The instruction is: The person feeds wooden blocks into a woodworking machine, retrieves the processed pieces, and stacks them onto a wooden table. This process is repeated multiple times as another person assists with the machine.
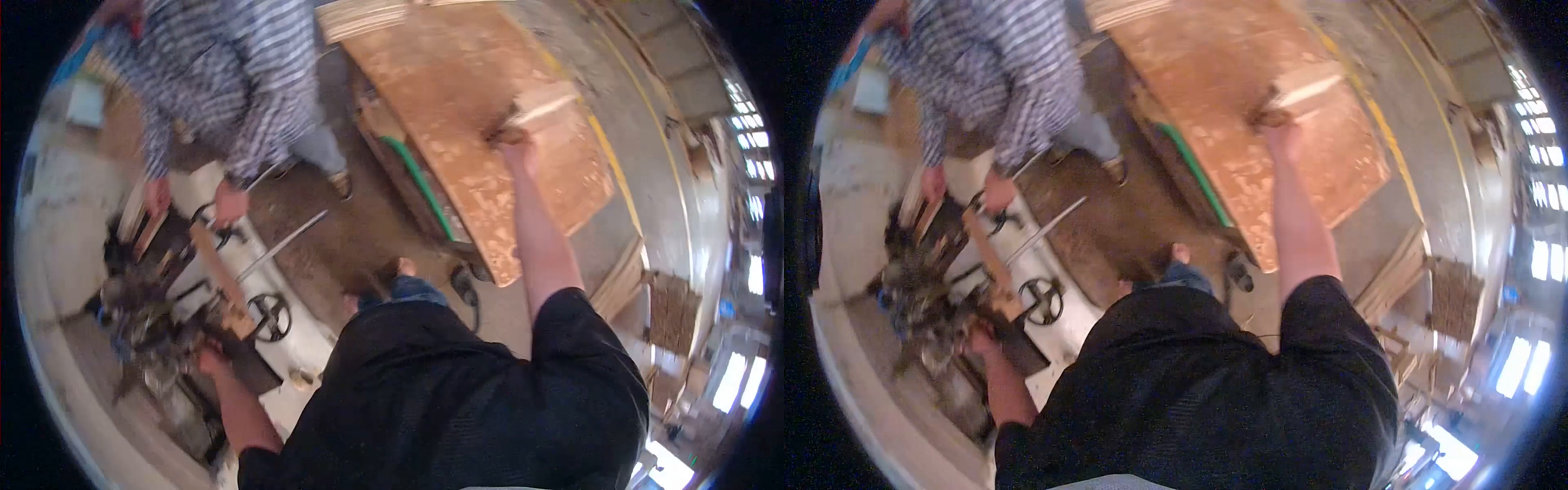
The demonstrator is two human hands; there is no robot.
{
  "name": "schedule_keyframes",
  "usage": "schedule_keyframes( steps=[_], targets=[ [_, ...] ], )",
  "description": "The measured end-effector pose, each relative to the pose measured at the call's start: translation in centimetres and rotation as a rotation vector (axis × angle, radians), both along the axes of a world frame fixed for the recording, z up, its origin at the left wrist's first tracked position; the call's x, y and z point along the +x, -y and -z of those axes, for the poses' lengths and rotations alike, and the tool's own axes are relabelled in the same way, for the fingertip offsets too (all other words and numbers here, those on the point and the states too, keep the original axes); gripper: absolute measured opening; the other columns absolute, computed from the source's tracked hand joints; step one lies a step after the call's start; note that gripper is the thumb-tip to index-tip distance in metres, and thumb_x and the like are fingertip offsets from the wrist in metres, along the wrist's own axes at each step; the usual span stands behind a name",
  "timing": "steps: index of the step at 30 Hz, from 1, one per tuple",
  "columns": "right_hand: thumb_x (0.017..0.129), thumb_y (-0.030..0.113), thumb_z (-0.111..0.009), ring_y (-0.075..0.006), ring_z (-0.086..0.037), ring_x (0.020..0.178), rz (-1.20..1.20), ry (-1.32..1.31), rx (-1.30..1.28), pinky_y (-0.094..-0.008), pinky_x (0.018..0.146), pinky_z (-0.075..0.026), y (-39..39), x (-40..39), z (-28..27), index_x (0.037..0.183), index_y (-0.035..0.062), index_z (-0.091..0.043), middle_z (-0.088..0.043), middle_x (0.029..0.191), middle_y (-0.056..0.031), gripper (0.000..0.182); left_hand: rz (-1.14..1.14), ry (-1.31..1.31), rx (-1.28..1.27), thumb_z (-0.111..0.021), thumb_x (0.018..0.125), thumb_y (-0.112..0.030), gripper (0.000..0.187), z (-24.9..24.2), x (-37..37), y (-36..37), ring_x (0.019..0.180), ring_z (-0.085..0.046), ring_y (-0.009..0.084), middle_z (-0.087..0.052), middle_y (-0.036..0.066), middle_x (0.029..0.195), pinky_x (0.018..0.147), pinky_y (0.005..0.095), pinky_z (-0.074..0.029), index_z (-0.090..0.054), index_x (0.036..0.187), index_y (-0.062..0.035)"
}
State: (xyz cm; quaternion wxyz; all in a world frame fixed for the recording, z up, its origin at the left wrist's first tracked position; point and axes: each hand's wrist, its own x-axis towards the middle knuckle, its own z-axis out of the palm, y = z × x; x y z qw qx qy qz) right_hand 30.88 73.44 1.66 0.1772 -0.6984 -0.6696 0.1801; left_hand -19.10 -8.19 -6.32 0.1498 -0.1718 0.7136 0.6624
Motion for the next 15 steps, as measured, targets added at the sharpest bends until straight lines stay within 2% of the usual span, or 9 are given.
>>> schedule_keyframes(
  steps=[1, 3, 4, 5, 6, 7, 10, 12, 15],
  targets=[
    [0.068, 0.035, -0.081, -0.0256, -0.064, 0.109, 0.019, 0.084, -0.082, -0.0387, 0.095, -0.050, 0.1, -0.6, -0.7, 0.132, 0.0085, -0.054, -0.067, 0.120, -0.0132, 0.074, 0.030, 0.048, 0.050, -0.051, 0.096, -0.030, 0.031, 3.6, -1.5, 2.4, 0.081, -0.063, 0.0242, -0.066, 0.008, 0.096, 0.068, 0.0361, -0.051, -0.062, 0.115, -0.0081],
    [0.065, 0.041, -0.084, -0.0234, -0.066, 0.108, -0.060, 0.017, -0.152, -0.0388, 0.094, -0.051, 0.5, -0.6, -1.6, 0.132, 0.0104, -0.054, -0.072, 0.110, -0.0074, 0.080, -0.220, -0.034, -0.239, -0.050, 0.097, -0.024, 0.022, -3.5, 3.1, -5.7, 0.072, -0.060, 0.0213, -0.063, 0.008, 0.087, 0.060, 0.0334, -0.048, -0.061, 0.107, -0.0069],
    [0.064, 0.044, -0.085, -0.0234, -0.066, 0.107, -0.127, 0.167, 0.003, -0.0389, 0.095, -0.050, -2.2, 1.1, 2.8, 0.136, 0.0074, -0.050, -0.072, 0.110, -0.0098, 0.088, -0.033, -0.088, 0.037, -0.057, 0.095, -0.018, 0.015, -2.0, 2.1, -3.2, 0.062, -0.061, 0.0209, -0.064, 0.010, 0.079, 0.049, 0.0337, -0.047, -0.063, 0.102, -0.0058],
    [0.066, 0.045, -0.084, -0.0285, -0.063, 0.112, -0.131, 0.024, -0.103, -0.0388, 0.098, -0.048, -0.3, 0.1, -0.1, 0.139, 0.0023, -0.045, -0.067, 0.120, -0.0168, 0.093, -0.339, -0.058, -0.056, -0.059, 0.093, -0.014, 0.014, -4.1, 3.2, -6.6, 0.059, -0.061, 0.0207, -0.065, 0.011, 0.078, 0.044, 0.0321, -0.047, -0.062, 0.103, -0.0041],
    [0.070, 0.042, -0.081, -0.0336, -0.059, 0.117, -0.010, 0.127, -0.015, -0.0405, 0.102, -0.045, 0.8, -0.7, -0.3, 0.143, -0.0019, -0.038, -0.060, 0.127, -0.0247, 0.095, -0.361, -0.075, -0.064, -0.059, 0.093, -0.012, 0.013, -5.3, 4.1, -8.0, 0.058, -0.062, 0.0211, -0.065, 0.012, 0.077, 0.044, 0.0319, -0.047, -0.063, 0.101, -0.0028],
    [0.073, 0.041, -0.080, -0.0352, -0.058, 0.117, 0.018, 0.147, 0.116, -0.0417, 0.101, -0.044, 1.8, -0.9, 0.4, 0.142, -0.0017, -0.040, -0.059, 0.126, -0.0256, 0.091, -0.289, -0.087, 0.191, -0.058, 0.094, -0.012, 0.013, -4.6, 4.1, -6.7, 0.056, -0.061, 0.0211, -0.064, 0.013, 0.074, 0.042, 0.0305, -0.046, -0.063, 0.101, -0.0022],
    [0.082, 0.028, -0.073, -0.0273, -0.061, 0.104, -0.054, -0.028, 0.341, -0.0376, 0.088, -0.050, 6.9, -2.4, 0.9, 0.123, 0.0018, -0.057, -0.063, 0.110, -0.0169, 0.052, -0.393, -0.113, -0.150, -0.055, 0.094, -0.006, 0.006, -6.8, 4.6, -9.4, 0.053, -0.061, 0.0219, -0.062, 0.012, 0.070, 0.040, 0.0296, -0.047, -0.060, 0.095, -0.0026],
    [0.085, 0.018, -0.070, -0.0223, -0.061, 0.098, -0.333, -0.515, 0.211, -0.0358, 0.087, -0.049, 9.6, -3.7, 6.0, 0.113, 0.0012, -0.061, -0.063, 0.102, -0.0125, 0.034, -0.339, -0.063, -0.002, -0.056, 0.093, -0.004, 0.003, -6.1, 4.6, -8.5, 0.053, -0.061, 0.0226, -0.061, 0.012, 0.069, 0.040, 0.0297, -0.047, -0.058, 0.092, -0.0036],
    [0.087, 0.013, -0.070, -0.0199, -0.062, 0.085, -0.608, -0.564, -0.117, -0.0329, 0.080, -0.050, 20.2, -11.1, 5.3, 0.108, 0.0032, -0.063, -0.065, 0.093, -0.0068, 0.024, -0.441, -0.085, -0.097, -0.055, 0.094, -0.004, 0.003, -6.6, 4.9, -9.7, 0.052, -0.060, 0.0224, -0.061, 0.012, 0.069, 0.039, 0.0302, -0.047, -0.057, 0.093, -0.0036]
  ],
)
